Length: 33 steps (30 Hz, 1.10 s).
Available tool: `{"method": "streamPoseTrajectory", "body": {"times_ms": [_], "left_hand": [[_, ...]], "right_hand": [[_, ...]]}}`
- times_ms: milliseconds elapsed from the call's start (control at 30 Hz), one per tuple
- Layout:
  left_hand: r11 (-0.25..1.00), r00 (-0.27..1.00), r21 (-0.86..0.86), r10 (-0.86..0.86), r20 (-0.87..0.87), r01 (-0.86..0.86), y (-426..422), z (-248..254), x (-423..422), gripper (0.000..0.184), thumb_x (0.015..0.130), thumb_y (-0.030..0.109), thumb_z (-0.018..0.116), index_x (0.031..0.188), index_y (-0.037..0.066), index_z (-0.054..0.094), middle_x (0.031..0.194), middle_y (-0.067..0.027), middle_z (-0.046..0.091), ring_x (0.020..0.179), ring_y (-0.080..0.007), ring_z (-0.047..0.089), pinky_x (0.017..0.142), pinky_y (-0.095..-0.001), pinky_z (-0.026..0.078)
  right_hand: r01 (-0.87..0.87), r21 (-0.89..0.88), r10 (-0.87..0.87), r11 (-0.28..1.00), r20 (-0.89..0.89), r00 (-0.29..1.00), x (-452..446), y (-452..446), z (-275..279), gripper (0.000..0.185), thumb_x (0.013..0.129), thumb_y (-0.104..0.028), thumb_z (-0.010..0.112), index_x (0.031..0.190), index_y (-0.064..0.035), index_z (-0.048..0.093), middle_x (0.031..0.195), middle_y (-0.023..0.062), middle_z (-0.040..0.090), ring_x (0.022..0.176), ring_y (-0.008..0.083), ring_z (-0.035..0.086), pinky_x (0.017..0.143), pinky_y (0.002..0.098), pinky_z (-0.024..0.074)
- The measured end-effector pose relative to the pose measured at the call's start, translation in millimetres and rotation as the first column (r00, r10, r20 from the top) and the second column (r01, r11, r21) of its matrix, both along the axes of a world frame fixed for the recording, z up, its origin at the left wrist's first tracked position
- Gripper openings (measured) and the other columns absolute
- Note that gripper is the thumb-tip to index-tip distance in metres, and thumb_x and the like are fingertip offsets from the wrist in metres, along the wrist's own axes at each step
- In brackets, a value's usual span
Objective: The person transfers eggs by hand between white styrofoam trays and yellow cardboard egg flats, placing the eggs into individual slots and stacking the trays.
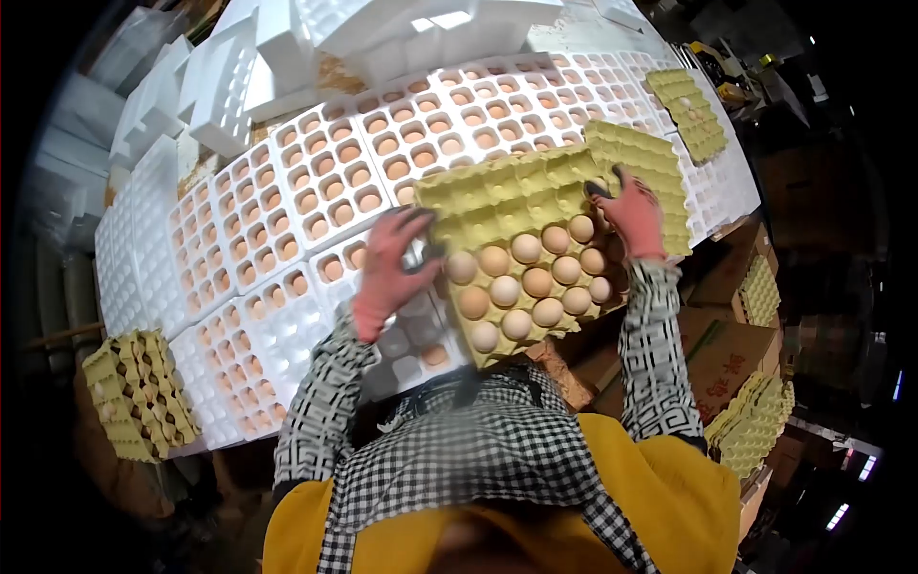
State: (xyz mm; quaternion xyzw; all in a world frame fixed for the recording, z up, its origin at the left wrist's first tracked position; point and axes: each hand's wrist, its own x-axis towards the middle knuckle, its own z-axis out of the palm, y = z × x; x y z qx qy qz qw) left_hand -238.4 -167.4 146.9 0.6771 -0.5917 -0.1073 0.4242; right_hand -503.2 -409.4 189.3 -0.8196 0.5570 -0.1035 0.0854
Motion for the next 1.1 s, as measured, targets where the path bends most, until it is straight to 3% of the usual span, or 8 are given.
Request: {"method": "streamPoseTrajectory", "body": {"times_ms": [167,300,433,533,700,867,933,1100], "left_hand": [[0.913,0.848,0.272,-0.39,0.36,0.305,-103.5,48.8,-103.4,0.063,0.072,0.038,0.076,0.125,0.011,0.058,0.118,-0.0123,0.059,0.117,-0.0336,0.051,0.11,-0.05,0.032],[0.917,0.802,0.23,-0.398,0.445,0.327,-120.8,25.6,-124.9,0.044,0.078,0.027,0.07,0.116,0.006,0.06,0.09,-0.0081,0.061,0.094,-0.028,0.059,0.104,-0.0456,0.039],[0.961,0.954,0.217,-0.106,-0.281,0.171,-98.1,68.9,-124.7,0.035,0.086,0.022,0.063,0.115,0.003,0.06,0.103,-0.0074,0.066,0.101,-0.0248,0.063,0.096,-0.0435,0.047],[0.993,0.223,0.066,0.044,-0.974,0.094,-101.8,69.5,-101.3,0.033,0.088,0.02,0.06,0.114,0.0,0.063,0.105,-0.0077,0.061,0.097,-0.021,0.062,0.088,-0.033,0.051],[0.861,0.869,0.498,-0.319,0.378,0.1,-154.3,45.9,-153.2,0.045,0.076,0.04,0.076,0.103,0.006,0.064,0.104,-0.0122,0.059,0.088,-0.0263,0.065,0.072,-0.0398,0.053],[0.854,0.954,0.461,-0.295,0.051,0.239,-152.4,48.8,-123.4,0.037,0.085,0.03,0.068,0.112,0.005,0.064,0.109,-0.0128,0.062,0.095,-0.0251,0.064,0.083,-0.0342,0.053],[0.917,0.509,0.226,0.03,-0.86,0.327,-120.4,59.0,-94.0,0.053,0.083,0.022,0.069,0.131,0.004,0.054,0.121,-0.0111,0.061,0.108,-0.0214,0.061,0.094,-0.0324,0.049],[0.9,0.915,0.342,-0.13,-0.382,0.27,-92.8,89.0,-66.1,0.051,0.078,0.017,0.073,0.126,0.008,0.059,0.119,-0.0098,0.059,0.097,-0.0211,0.062,0.085,-0.0327,0.052]], "right_hand": [[-0.212,0.158,0.164,0.964,0.27,0.949,-48.2,-41.5,-19.1,0.053,0.081,-0.032,0.072,0.124,-0.0037,0.058,0.095,0.0141,0.07,0.093,0.0319,0.066,0.081,0.0402,0.0519],[-0.545,0.445,-0.501,0.711,0.864,0.052,-100.3,-47.9,-6.3,0.034,0.089,-0.011,0.053,0.121,-0.0005,0.059,0.104,0.0119,0.064,0.097,0.0265,0.065,0.092,0.0391,0.0552],[-0.461,0.337,0.268,0.821,0.486,0.832,-93.5,-36.3,33.5,0.063,0.074,-0.026,0.073,0.133,-0.0139,0.054,0.102,0.0118,0.067,0.099,0.0242,0.064,0.083,0.0352,0.0512],[-0.549,0.385,0.534,0.742,0.154,0.831,-85.3,-43.7,1.0,0.062,0.074,-0.033,0.073,0.131,-0.0162,0.056,0.106,0.019,0.067,0.097,0.0331,0.064,0.088,0.0413,0.0486],[-0.565,0.511,-0.184,0.648,0.825,0.535,-114.3,-52.7,14.4,0.046,0.084,-0.018,0.069,0.125,-0.0026,0.054,0.1,0.0084,0.066,0.087,0.0165,0.066,0.062,0.0255,0.0516],[-0.808,0.451,-0.45,0.379,0.853,0.265,-122.0,-54.8,30.3,0.065,0.084,-0.016,0.067,0.144,-0.0057,0.044,0.12,0.0103,0.06,0.094,0.0196,0.064,0.074,0.0293,0.0526],[-0.735,0.504,0.103,0.454,0.789,0.605,-115.3,-47.4,37.0,0.056,0.079,-0.018,0.073,0.133,-0.0095,0.059,0.123,0.009,0.059,0.1,0.0201,0.063,0.083,0.0315,0.052],[-0.862,0.112,0.854,0.494,-0.25,0.457,-70.8,-3.3,28.8,0.013,0.079,-0.017,0.061,0.091,-0.0152,0.065,0.127,0.0126,0.052,0.092,0.026,0.06,0.069,0.0375,0.0515]]}}
